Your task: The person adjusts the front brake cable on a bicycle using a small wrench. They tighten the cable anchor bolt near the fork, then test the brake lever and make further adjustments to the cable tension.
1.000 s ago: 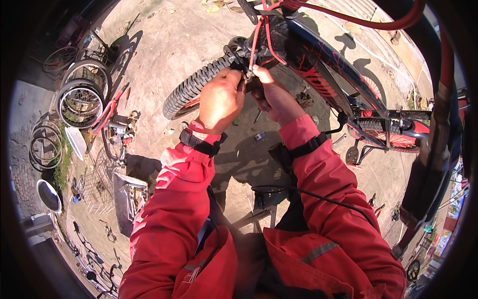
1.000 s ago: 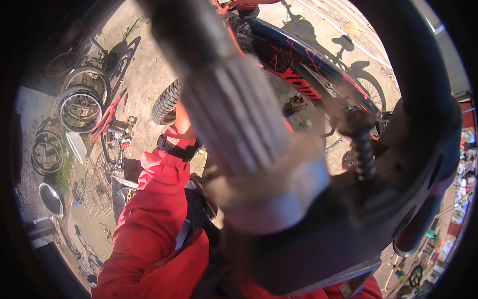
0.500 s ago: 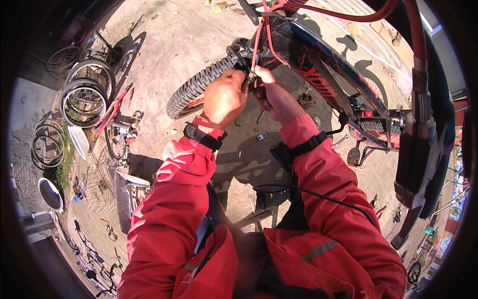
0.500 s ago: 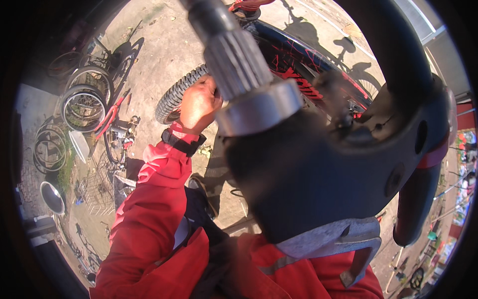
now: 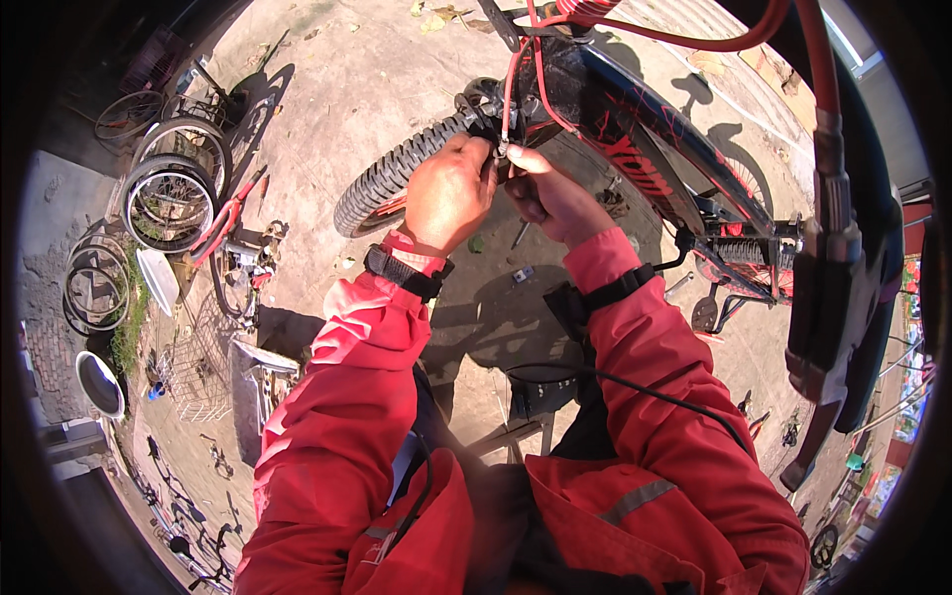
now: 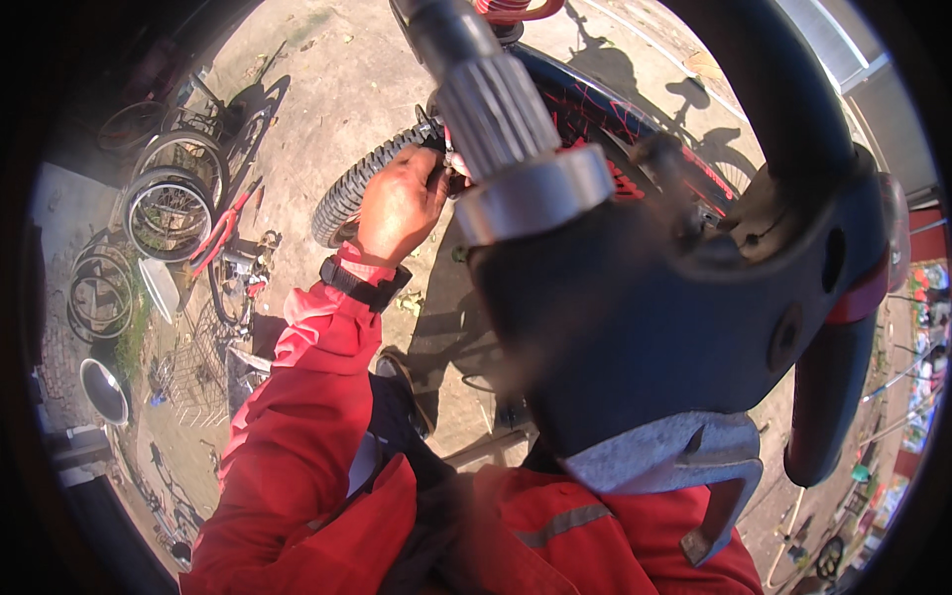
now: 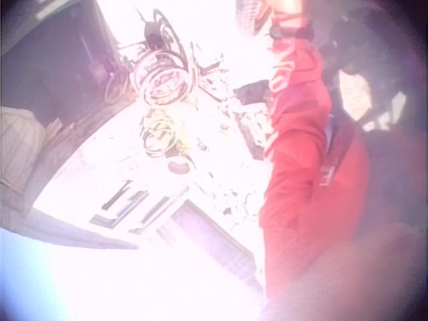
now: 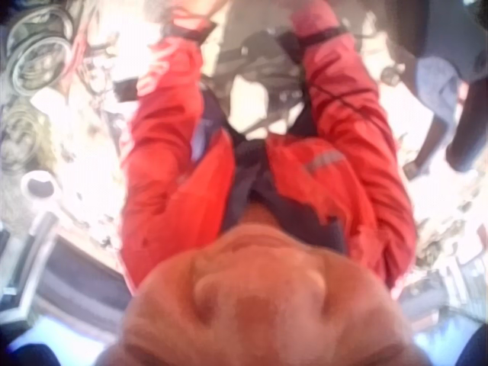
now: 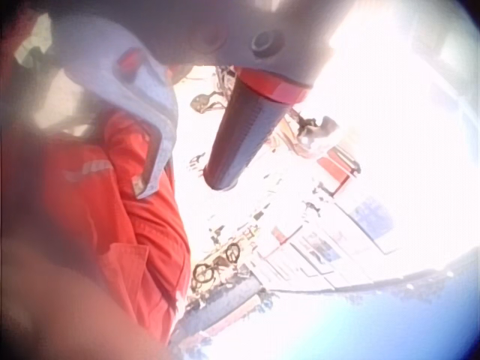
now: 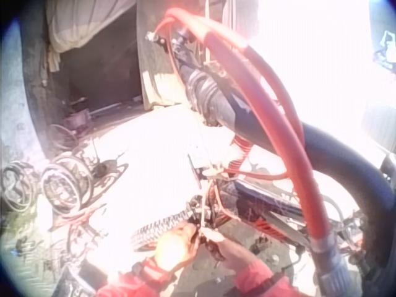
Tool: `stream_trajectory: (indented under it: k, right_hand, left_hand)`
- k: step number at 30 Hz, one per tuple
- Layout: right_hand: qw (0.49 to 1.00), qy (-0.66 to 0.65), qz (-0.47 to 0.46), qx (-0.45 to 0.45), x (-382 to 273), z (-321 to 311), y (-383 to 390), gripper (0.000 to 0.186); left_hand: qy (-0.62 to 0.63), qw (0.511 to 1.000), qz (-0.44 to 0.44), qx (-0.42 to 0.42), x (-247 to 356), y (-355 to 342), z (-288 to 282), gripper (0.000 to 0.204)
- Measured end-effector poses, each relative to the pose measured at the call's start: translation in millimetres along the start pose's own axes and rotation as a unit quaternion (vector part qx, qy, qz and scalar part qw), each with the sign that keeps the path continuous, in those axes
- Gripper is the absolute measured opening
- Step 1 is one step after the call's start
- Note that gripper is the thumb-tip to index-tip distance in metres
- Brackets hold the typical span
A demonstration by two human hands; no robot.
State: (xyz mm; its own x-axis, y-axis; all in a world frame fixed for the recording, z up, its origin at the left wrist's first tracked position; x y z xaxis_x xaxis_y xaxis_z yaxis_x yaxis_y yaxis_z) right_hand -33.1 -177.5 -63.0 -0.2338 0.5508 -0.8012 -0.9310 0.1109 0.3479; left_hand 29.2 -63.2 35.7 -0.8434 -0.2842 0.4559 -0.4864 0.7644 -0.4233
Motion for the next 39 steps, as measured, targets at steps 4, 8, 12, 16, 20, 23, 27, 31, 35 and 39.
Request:
stream_trajectory:
  k: [4, 8, 12, 16, 20, 23, 27, 31, 35, 39]
  right_hand:
    - [1.000, 0.003, -0.026, -0.009, -2.1, 1.9, 0.9, 0.036]
    - [1.000, 0.003, -0.027, 0.002, -1.1, 4.3, 2.4, 0.037]
    - [1.000, 0.007, -0.009, 0.016, 0.7, 2.9, 1.3, 0.043]
    - [0.999, 0.032, -0.001, 0.019, 1.5, 1.3, 2.4, 0.052]
    - [0.999, 0.039, 0.009, 0.024, 1.8, 2.0, 4.9, 0.057]
    - [0.999, 0.045, 0.002, 0.028, -0.6, 3.3, 6.0, 0.058]
    - [0.999, 0.044, 0.003, 0.026, -1.3, 4.1, 6.0, 0.058]
    - [0.998, 0.044, 0.007, 0.033, 0.4, 2.4, 5.4, 0.058]
    - [0.999, 0.045, 0.012, 0.025, 1.4, 2.4, 4.6, 0.059]
    - [0.998, 0.045, 0.009, 0.034, 1.3, 2.3, 4.4, 0.061]
  left_hand:
    - [0.010, 1.000, -0.007, -0.006, 0.5, 0.5, 1.0, 0.014]
    - [0.009, 1.000, -0.003, -0.004, 0.7, 1.0, -1.4, 0.014]
    - [0.009, 1.000, 0.002, -0.003, 1.3, -2.6, -11.0, 0.013]
    - [0.126, 0.992, -0.028, 0.014, -0.7, -16.5, -23.9, 0.014]
    - [0.274, 0.960, -0.048, -0.020, -4.0, -36.3, -24.1, 0.018]
    - [0.402, 0.910, -0.088, -0.054, -10.3, -41.4, -13.4, 0.018]
    - [0.413, 0.907, -0.060, -0.055, -12.3, -43.8, -11.0, 0.014]
    - [0.377, 0.923, -0.037, -0.067, -13.8, -43.8, -12.3, 0.011]
    - [0.364, 0.929, -0.030, -0.060, -13.7, -44.5, -12.2, 0.011]
    - [0.372, 0.926, -0.032, -0.064, -12.3, -46.1, -14.5, 0.011]
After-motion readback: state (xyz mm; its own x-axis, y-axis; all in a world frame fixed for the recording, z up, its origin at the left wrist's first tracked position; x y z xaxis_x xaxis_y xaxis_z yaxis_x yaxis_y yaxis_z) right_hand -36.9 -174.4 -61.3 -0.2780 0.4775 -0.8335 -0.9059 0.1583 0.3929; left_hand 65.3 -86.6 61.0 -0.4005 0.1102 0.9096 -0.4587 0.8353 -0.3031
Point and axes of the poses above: each hand's wrist, its own y-axis away from the middle knuckle, its own z-axis out of the palm, x = y × z, the point moved 7 cm from there along -y, towards the middle knuckle, and after that the axes turned 7 degrees about -x, right-handed, at the moved point
